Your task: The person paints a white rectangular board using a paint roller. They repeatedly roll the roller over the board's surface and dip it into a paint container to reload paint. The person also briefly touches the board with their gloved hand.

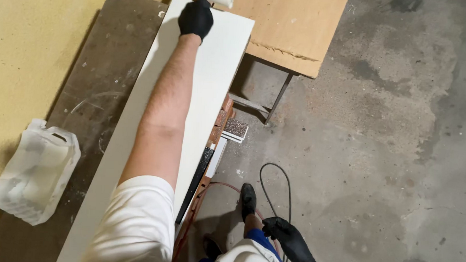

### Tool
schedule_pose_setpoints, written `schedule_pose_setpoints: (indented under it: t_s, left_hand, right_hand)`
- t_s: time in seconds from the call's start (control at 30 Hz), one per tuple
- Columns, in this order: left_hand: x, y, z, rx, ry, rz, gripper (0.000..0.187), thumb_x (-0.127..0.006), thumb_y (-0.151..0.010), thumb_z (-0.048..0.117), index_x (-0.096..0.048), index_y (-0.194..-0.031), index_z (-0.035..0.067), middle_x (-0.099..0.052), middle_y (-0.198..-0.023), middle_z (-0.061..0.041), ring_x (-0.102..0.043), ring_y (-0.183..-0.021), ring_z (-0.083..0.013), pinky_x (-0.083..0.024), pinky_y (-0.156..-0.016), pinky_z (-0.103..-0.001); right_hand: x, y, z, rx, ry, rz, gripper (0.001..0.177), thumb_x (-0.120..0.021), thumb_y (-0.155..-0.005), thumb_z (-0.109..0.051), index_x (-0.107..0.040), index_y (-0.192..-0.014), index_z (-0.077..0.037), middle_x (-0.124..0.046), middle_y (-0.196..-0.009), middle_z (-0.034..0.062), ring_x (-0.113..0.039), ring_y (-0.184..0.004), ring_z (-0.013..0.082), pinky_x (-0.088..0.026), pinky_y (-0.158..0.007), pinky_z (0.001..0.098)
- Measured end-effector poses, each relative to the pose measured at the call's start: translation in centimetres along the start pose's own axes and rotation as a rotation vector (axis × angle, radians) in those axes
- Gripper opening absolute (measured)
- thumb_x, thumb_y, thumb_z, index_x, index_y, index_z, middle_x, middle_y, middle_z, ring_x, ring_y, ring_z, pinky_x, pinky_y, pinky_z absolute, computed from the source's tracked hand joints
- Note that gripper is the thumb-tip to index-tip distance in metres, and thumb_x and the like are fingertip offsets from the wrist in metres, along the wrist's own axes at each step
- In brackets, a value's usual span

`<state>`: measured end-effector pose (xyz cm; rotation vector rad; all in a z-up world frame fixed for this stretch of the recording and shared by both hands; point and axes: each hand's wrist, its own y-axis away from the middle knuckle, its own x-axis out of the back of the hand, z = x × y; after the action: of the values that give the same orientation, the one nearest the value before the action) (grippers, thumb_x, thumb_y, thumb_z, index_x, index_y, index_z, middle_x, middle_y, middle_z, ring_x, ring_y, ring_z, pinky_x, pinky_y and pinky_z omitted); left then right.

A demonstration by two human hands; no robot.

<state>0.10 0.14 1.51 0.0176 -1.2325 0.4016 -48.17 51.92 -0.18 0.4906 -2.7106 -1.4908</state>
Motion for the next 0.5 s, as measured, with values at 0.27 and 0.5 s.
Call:
schedule_pose_setpoints:
  t_s: [0.27, 0.5]
  left_hand:
    - [1.7, 4.1, -4.6, -0.027, -0.035, -0.064, 0.028, -0.054, -0.095, 0.021, -0.082, -0.100, 0.021, -0.078, -0.101, -0.015, -0.072, -0.096, -0.0418, -0.059, -0.077, -0.055]
    - [5.5, 19.0, -10.2, -0.048, -0.115, -0.040, 0.034, -0.049, -0.098, 0.031, -0.080, -0.090, 0.020, -0.077, -0.089, -0.018, -0.074, -0.085, -0.0457, -0.058, -0.068, -0.059]
  right_hand:
    - [-0.1, 1.4, -2.4, 0.129, 0.115, -0.028, 0.024, -0.064, -0.092, -0.005, -0.081, -0.108, 0.000, -0.083, -0.093, 0.0155, -0.076, -0.083, 0.0238, -0.060, -0.079, 0.0341]
    - [-2.3, 3.5, -1.6, 0.129, 0.225, -0.044, 0.034, -0.059, -0.094, -0.016, -0.079, -0.119, -0.004, -0.084, -0.099, 0.0149, -0.077, -0.086, 0.0244, -0.054, -0.076, 0.0339]
